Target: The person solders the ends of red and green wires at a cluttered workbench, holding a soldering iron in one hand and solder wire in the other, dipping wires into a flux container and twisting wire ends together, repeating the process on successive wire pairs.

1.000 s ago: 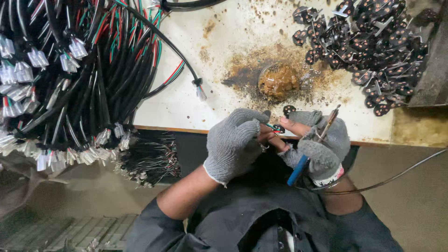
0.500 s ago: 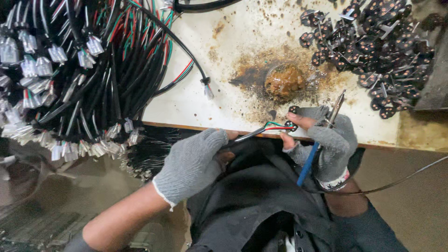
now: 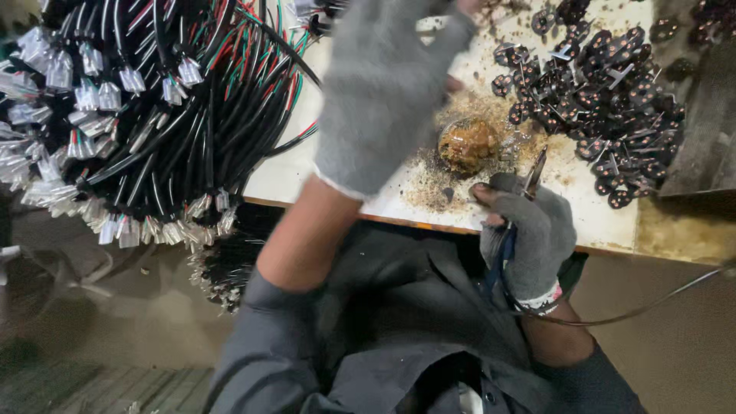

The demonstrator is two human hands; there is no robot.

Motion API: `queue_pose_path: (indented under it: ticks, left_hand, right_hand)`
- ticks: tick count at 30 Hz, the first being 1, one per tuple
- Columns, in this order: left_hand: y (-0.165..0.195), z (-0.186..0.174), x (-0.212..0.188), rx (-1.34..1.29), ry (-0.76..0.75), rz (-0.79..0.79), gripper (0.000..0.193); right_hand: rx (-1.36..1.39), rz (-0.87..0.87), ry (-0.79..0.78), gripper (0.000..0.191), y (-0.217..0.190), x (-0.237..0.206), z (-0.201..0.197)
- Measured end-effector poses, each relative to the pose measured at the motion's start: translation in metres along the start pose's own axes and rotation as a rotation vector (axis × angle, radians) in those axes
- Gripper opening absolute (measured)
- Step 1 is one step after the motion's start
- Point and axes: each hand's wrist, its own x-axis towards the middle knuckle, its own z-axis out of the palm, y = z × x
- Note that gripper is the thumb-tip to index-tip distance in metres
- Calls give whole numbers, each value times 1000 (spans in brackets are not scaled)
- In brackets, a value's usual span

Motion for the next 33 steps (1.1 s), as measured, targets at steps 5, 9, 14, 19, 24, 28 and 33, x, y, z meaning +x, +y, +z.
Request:
queue_pose_path:
  ticks: [5,9,14,19,24,28,33]
  left_hand:
    - [104,-24,-61,-1027,-632,253,18]
    - [164,-39,-69,-1216,-774,421,24]
    - [133,-34,-67,-1423,-846,427,31]
    - [34,-15,-100,-869,-518,-315,24]
    - [-40,0,-112,-163,-168,-694,59]
    - [-59,16,-119,-171,-272,-754,89]
    - [-55,20,-117,-257,-245,-823,89]
  right_hand:
    - [168,-18,33,20,7,-5,8]
    - [142,-74,-92,16,5,0,-6]
    - [62,-21,-134,16,-2,8,-8]
    - [-22,-28,-30,19,-5,8,-2]
    - [19,-86,-40,22,-5,8,-5]
    - [80,-74,-50,23,-8,11,-6]
    - [73,-90,-61,23,-12,18,-6]
